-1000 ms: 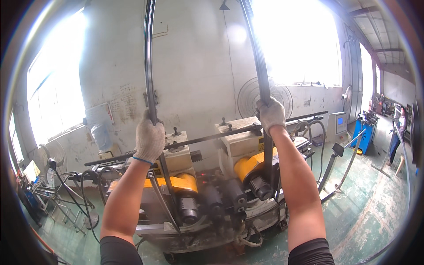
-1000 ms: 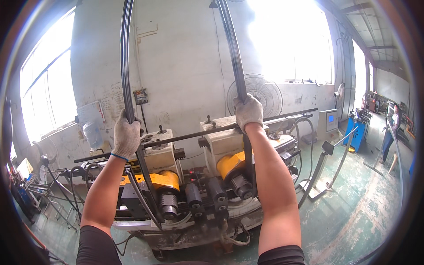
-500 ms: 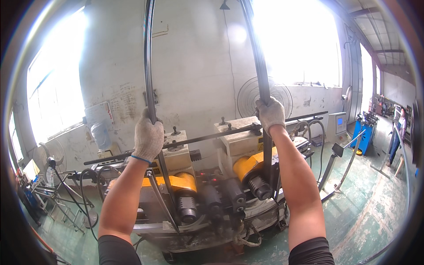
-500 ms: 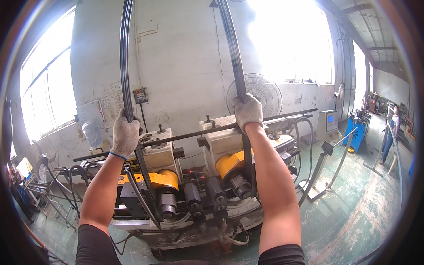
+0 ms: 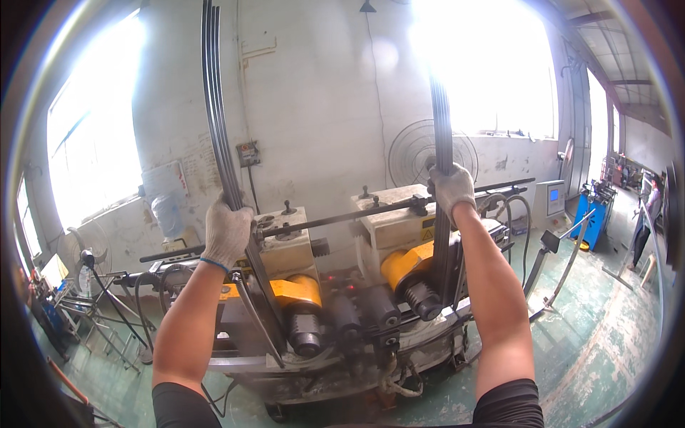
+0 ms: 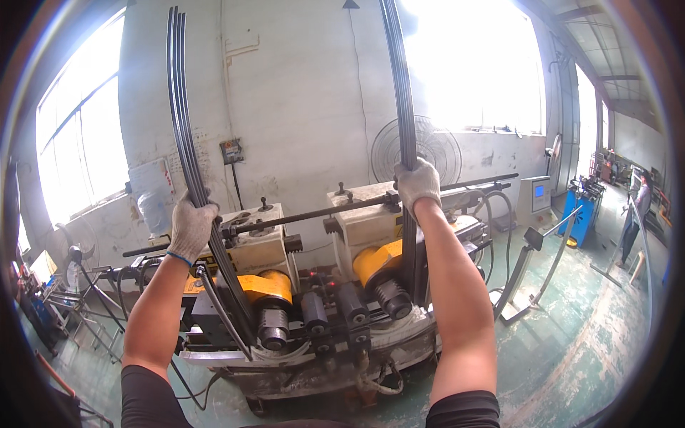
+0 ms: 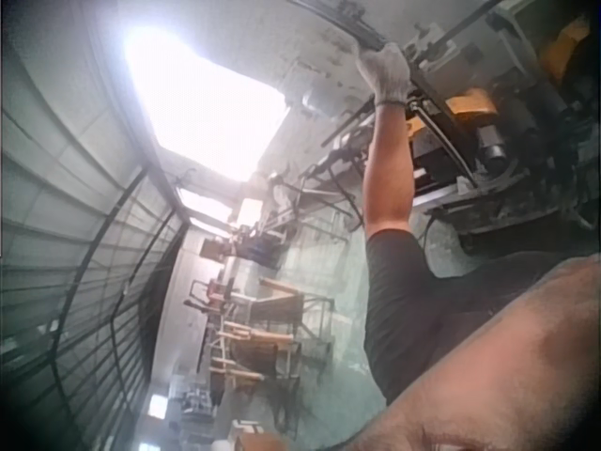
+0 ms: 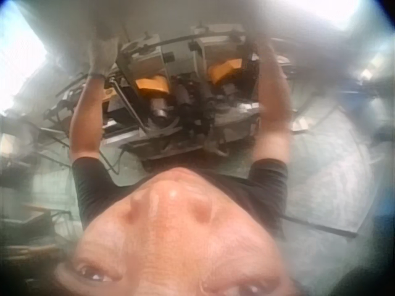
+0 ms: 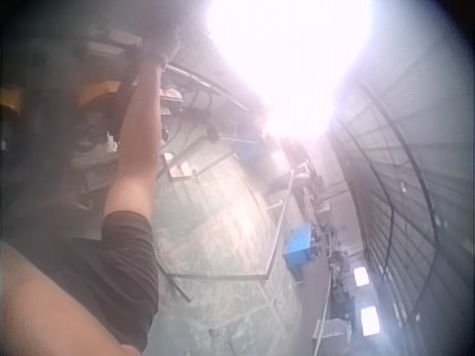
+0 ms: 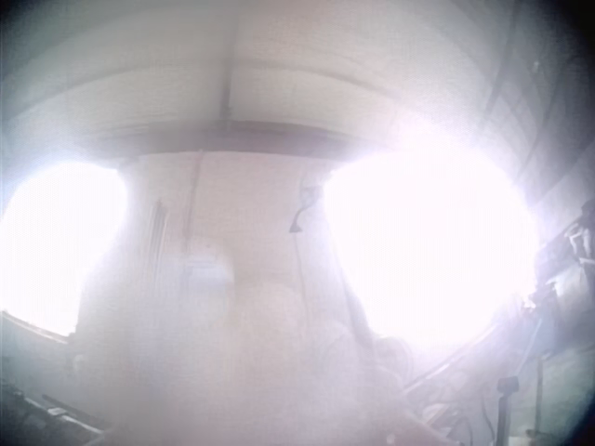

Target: The person operates a manual metal rod bender, feeding straight rods into the machine and bending them into curved shapes. They then measure the bent rods against a jig on a workbench, adjust the jig, and continue bending additional rods.

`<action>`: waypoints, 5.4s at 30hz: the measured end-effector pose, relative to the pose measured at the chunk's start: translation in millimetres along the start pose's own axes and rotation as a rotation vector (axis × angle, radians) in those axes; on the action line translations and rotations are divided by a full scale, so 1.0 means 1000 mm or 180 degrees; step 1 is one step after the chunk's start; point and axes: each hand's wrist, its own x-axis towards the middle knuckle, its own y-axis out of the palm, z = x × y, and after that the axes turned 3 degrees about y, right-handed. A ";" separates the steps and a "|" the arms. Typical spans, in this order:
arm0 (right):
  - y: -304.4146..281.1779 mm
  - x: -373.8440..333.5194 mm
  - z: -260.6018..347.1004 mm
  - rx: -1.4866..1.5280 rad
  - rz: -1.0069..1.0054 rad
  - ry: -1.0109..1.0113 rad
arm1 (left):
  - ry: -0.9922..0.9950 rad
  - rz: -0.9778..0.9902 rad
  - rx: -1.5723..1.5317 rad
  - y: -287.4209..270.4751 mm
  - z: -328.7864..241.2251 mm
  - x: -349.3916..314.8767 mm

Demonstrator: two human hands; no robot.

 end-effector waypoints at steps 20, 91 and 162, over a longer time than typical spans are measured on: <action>-0.028 -0.159 -0.089 0.1458 -0.1432 -0.0363 | -0.0323 0.0506 0.0196 -0.015 0.024 -0.015; 0.426 -1.324 0.321 0.2626 0.5791 0.0500 | -0.1872 -0.5926 0.2878 -0.892 -0.147 -0.904; -0.162 -2.845 1.048 0.1437 0.7918 -0.0360 | -0.2810 -0.7181 0.4109 -1.953 -0.705 -2.025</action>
